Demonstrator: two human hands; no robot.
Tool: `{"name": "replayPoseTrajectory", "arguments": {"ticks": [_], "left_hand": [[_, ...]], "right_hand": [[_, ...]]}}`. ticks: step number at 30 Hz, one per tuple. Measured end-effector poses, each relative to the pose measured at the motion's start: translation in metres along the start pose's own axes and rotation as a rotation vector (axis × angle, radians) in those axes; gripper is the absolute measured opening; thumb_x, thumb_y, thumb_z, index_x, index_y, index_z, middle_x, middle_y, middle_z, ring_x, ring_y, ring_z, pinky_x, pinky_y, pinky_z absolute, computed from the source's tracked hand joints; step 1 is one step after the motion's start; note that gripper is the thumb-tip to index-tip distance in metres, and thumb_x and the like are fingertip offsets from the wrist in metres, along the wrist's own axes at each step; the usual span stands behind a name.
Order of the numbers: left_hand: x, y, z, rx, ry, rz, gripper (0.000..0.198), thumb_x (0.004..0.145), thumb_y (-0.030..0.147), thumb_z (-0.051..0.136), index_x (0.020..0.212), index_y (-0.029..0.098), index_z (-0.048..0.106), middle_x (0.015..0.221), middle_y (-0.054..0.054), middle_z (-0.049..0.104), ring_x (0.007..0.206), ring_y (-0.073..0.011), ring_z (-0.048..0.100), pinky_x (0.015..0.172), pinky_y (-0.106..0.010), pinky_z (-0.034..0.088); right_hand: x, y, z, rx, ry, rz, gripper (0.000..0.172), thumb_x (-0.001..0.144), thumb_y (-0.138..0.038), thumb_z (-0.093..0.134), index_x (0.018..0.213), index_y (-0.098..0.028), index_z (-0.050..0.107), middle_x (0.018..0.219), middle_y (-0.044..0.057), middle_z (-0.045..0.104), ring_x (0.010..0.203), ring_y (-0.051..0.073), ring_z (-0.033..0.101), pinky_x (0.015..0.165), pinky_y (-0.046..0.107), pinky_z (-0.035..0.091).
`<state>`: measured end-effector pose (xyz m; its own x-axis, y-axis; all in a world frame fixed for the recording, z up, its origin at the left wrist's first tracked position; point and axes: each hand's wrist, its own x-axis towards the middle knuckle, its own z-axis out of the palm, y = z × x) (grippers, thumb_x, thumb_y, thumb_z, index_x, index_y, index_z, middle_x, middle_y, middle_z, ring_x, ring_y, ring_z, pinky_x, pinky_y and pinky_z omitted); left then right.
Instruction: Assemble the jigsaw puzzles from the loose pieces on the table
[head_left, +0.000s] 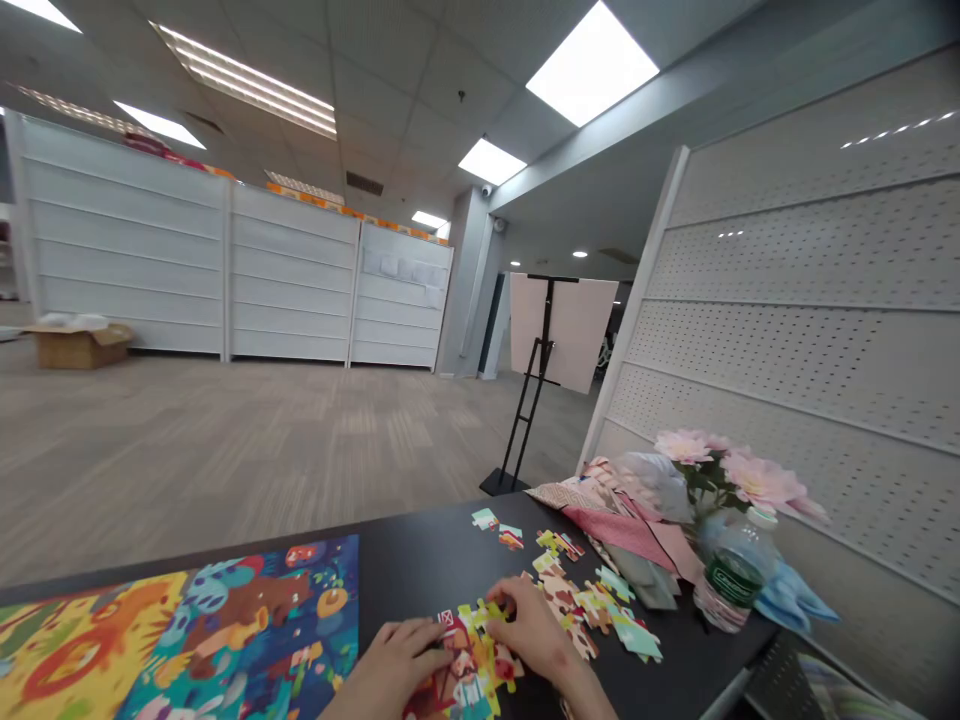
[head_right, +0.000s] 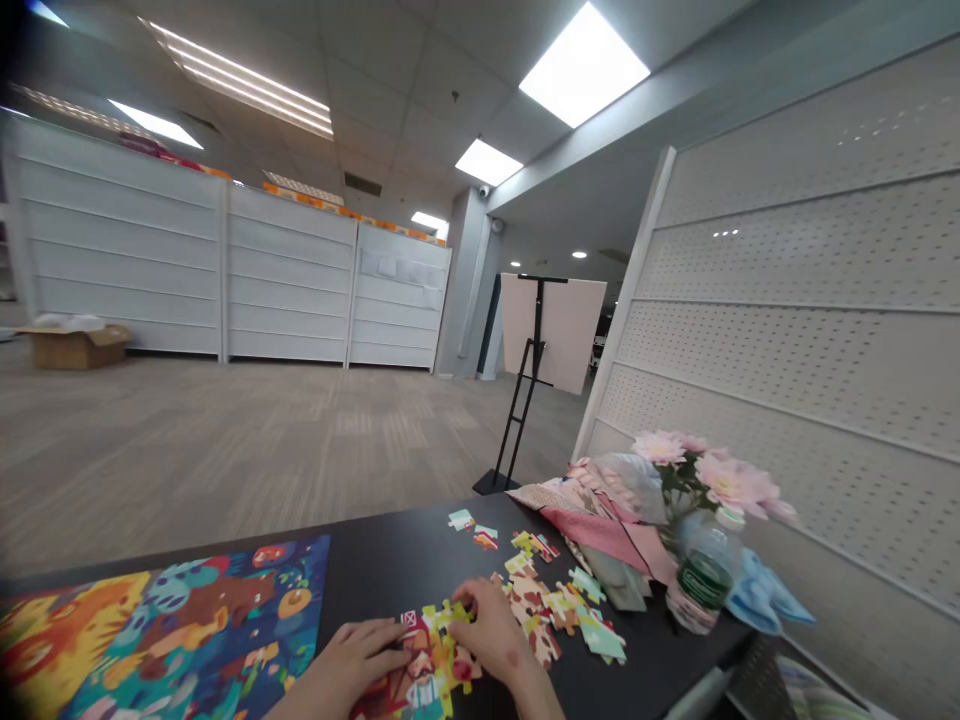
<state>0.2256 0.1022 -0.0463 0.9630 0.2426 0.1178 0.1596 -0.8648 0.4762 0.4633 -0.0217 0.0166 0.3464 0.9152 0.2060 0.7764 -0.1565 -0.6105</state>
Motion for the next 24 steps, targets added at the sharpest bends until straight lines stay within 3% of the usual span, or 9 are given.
{"name": "replayPoseTrajectory", "arguments": {"ticks": [9,17,24], "left_hand": [[-0.007,0.016,-0.015,-0.012,0.007,0.007,0.074,0.080,0.078,0.060,0.141,0.036,0.055,0.155,-0.006,0.049,0.137,-0.0438,0.045,0.109,-0.056,0.036],[-0.010,0.015,-0.017,0.078,0.046,0.064,0.069,0.084,0.074,0.061,0.142,0.037,0.052,0.154,-0.005,0.049,0.135,-0.0383,0.049,0.108,-0.048,0.040],[-0.003,0.011,-0.014,0.145,0.012,0.048,0.069,0.086,0.075,0.058,0.142,0.037,0.052,0.154,-0.005,0.050,0.135,-0.0379,0.050,0.108,-0.048,0.043]], "right_hand": [[0.000,0.008,0.007,0.050,0.047,0.087,0.032,0.065,-0.021,0.066,0.096,-0.020,0.074,0.088,0.003,0.067,0.084,0.022,0.064,0.080,0.033,0.049],[0.017,0.023,0.003,0.069,-0.040,0.110,0.036,0.061,-0.021,0.075,0.097,-0.019,0.075,0.084,0.001,0.069,0.074,0.017,0.062,0.068,0.025,0.047],[0.019,0.011,0.004,-0.026,-0.062,0.105,0.035,0.063,-0.020,0.071,0.098,-0.018,0.075,0.086,0.001,0.070,0.074,0.017,0.061,0.067,0.025,0.044]]}}
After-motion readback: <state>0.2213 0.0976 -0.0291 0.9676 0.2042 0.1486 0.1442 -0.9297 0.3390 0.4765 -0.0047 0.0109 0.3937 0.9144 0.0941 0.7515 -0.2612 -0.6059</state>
